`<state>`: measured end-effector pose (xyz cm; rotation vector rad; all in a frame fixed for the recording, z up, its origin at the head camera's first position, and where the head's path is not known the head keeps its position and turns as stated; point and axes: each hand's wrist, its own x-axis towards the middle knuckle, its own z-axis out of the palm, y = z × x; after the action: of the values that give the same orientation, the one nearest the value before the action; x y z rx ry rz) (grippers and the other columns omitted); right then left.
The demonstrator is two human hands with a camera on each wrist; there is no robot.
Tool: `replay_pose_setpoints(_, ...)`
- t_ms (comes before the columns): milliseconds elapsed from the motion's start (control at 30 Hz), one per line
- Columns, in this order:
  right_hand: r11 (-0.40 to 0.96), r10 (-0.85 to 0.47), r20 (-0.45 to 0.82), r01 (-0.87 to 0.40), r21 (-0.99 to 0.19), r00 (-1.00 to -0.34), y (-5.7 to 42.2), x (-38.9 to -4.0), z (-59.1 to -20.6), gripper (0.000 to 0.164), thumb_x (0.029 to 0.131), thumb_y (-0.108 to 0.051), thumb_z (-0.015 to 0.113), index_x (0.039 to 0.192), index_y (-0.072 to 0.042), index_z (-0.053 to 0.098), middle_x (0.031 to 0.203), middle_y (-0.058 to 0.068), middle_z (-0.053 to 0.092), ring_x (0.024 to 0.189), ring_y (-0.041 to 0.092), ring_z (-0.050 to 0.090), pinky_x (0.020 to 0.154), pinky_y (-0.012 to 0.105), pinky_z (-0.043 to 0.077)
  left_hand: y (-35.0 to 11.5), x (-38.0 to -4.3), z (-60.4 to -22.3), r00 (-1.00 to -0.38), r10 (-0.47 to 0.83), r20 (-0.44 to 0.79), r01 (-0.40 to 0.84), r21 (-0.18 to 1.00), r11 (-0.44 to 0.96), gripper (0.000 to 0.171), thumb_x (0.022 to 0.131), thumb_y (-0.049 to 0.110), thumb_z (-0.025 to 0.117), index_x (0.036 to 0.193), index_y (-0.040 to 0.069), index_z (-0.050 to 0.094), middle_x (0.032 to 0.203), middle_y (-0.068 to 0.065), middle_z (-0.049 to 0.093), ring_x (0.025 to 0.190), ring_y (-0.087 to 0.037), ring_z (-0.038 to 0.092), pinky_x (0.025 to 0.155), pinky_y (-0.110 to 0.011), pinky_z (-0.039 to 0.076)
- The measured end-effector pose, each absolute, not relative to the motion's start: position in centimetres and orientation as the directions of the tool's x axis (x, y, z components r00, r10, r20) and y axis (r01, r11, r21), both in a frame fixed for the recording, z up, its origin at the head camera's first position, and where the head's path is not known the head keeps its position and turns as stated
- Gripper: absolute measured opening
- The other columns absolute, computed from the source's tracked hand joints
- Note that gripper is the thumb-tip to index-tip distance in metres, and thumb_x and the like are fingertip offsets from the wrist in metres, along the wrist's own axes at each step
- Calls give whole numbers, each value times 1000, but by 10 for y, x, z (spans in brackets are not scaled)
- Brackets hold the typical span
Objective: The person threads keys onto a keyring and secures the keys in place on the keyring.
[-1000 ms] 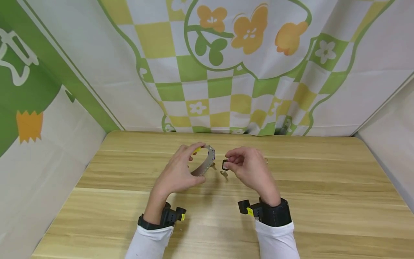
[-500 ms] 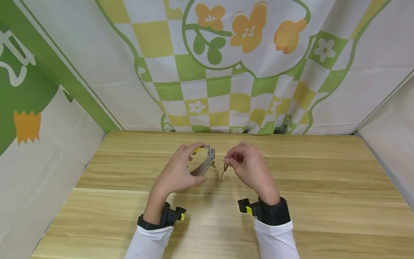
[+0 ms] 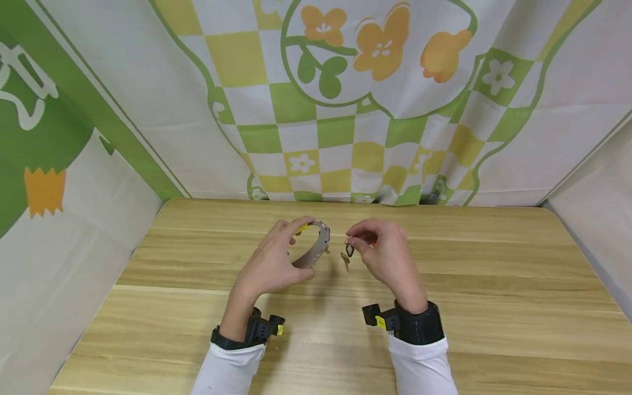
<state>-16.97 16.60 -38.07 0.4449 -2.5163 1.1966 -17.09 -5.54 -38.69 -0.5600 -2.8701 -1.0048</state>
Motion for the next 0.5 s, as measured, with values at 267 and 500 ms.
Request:
replay_pose_setpoints(267, 581, -117, 457, -435, -689, -881, 163, -169, -381, 12, 77, -9, 70, 84, -18, 69, 80, -8, 65, 69, 5, 60, 63, 25, 47, -55, -171, -387, -931, 325, 164, 356, 596, 719, 92, 56, 40, 76, 139, 38, 35, 111, 3, 45, 97, -15, 44, 69, -34, 41)
replay_pose_setpoints(500, 579, -96, 512, -467, -669, -853, 163, -170, -381, 13, 76, -6, 70, 84, -16, 70, 80, -7, 65, 69, 6, 60, 63, 25, 47, -55, -171, -387, -928, 332, 168, 364, 594, 718, 91, 57, 39, 76, 139, 34, 36, 111, 2, 45, 97, -16, 44, 68, -34, 41)
